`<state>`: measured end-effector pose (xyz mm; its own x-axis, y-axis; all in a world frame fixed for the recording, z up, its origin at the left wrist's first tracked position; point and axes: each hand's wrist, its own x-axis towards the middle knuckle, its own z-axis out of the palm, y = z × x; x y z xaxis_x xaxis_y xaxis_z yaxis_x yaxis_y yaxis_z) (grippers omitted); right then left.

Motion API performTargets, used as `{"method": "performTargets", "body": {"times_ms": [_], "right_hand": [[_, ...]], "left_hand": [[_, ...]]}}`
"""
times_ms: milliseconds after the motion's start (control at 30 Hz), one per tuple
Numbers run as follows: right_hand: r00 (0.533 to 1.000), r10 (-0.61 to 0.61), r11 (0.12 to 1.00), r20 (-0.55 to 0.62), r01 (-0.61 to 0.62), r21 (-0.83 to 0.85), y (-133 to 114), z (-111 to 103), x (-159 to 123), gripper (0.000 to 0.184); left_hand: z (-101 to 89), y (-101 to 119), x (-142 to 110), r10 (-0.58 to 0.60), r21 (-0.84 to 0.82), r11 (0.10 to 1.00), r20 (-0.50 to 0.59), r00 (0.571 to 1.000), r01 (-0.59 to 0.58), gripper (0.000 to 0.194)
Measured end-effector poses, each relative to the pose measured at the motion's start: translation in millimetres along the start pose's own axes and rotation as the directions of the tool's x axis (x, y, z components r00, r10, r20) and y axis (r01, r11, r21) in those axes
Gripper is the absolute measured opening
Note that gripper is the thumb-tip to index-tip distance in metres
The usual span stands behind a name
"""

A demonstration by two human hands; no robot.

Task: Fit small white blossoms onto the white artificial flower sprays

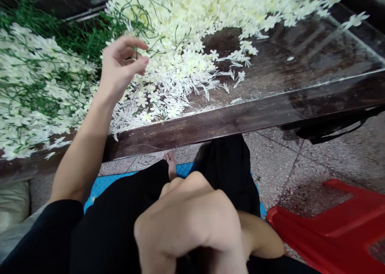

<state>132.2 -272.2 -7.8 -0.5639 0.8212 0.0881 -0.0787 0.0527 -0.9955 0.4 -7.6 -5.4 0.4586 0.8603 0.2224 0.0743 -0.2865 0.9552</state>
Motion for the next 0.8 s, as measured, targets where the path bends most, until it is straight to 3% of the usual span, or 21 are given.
{"method": "performTargets", "body": {"times_ms": [100,167,200,267,333,367,433,500,533,600,667,800], "right_hand": [[0.994,-0.016,0.996,-0.105,0.025,0.087,-2,-6,7,0.043],[0.996,-0.012,1.0,-0.088,0.014,0.025,-11,-14,11,0.026],[0.998,-0.017,1.0,-0.068,0.016,-0.02,-16,-23,14,0.018],[0.996,-0.038,0.99,-0.077,0.027,-0.14,-29,-47,28,0.026],[0.999,-0.025,0.948,-0.033,0.013,-0.318,-39,-79,51,0.021],[0.993,-0.034,0.89,-0.111,-0.02,-0.455,-41,-96,67,0.009],[0.983,-0.046,0.713,-0.178,-0.092,-0.695,-39,-126,100,0.01],[0.993,0.015,0.534,-0.121,-0.11,-0.838,-28,-147,130,0.013],[0.994,0.073,0.491,-0.079,-0.105,-0.865,-20,-155,143,0.015],[0.986,0.163,0.465,0.027,-0.052,-0.884,-4,-164,161,0.018],[0.981,0.166,0.469,0.098,0.009,-0.883,10,-168,168,0.019],[0.991,0.034,0.508,0.133,0.097,-0.856,24,-171,163,0.016]], "left_hand": [[-4.3,-2,-3,-0.092,0.037,0.995,0.1,0.991,0.089,0.018],[-8.5,-3,-3,-0.094,0.093,0.993,0.178,0.979,0.079,0.016],[-10.7,-4,-3,-0.083,0.127,0.99,0.214,0.973,0.056,0.016],[-14.6,-3,-2,-0.075,0.199,0.98,0.289,0.954,0.017,0.014],[-17.5,-1,-1,-0.108,0.251,0.968,0.336,0.936,0.022,0.014],[-18.6,-1,-2,-0.137,0.269,0.962,0.34,0.93,0.044,0.014],[-20.1,-1,-2,-0.177,0.308,0.949,0.328,0.928,0.072,0.016],[-21.3,-4,-3,-0.158,0.361,0.932,0.333,0.93,0.029,0.016],[-21.9,-5,-3,-0.133,0.381,0.925,0.347,0.928,-0.01,0.014],[-22.8,-7,-2,-0.101,0.391,0.919,0.366,0.925,-0.054,0.012],[-22.8,-6,-2,-0.1,0.375,0.927,0.313,0.944,-0.026,0.014],[-18.3,3,-1,-0.049,0.306,0.952,0.137,0.989,0.005,0.016]]}}
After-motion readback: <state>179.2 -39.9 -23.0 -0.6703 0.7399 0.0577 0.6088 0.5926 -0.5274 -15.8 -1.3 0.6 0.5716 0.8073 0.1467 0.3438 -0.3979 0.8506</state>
